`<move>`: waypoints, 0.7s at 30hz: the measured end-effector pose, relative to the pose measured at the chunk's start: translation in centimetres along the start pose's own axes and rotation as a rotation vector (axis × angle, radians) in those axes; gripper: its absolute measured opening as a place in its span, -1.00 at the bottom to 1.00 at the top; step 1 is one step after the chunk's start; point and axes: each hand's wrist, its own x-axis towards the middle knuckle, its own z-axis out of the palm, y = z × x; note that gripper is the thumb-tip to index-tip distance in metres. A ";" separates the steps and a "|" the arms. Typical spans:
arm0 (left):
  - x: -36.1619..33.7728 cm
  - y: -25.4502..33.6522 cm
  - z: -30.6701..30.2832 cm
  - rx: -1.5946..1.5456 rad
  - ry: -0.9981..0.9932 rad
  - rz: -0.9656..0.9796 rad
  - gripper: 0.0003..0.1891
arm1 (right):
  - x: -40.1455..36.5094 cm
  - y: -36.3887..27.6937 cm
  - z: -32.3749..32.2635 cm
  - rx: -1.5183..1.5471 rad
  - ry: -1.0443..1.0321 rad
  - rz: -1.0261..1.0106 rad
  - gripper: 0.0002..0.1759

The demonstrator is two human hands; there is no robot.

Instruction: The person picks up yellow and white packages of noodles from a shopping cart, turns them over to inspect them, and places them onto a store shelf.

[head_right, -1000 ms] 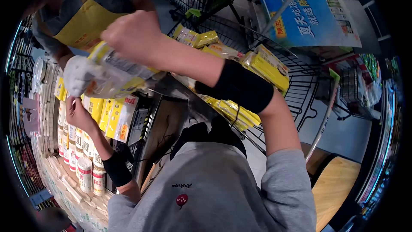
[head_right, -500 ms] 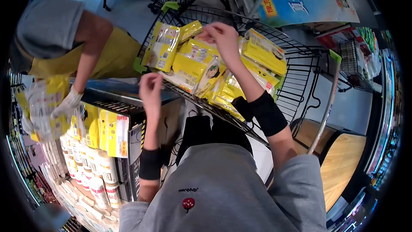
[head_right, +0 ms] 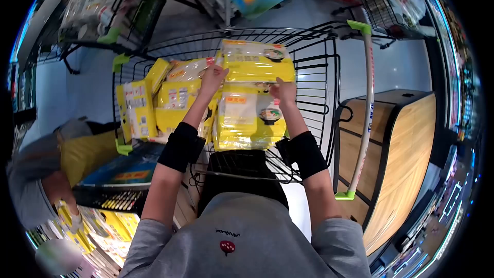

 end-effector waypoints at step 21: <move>9.0 -0.7 4.9 -0.545 -0.092 -0.330 -0.46 | 5.1 1.5 1.4 0.683 -0.252 0.541 -0.35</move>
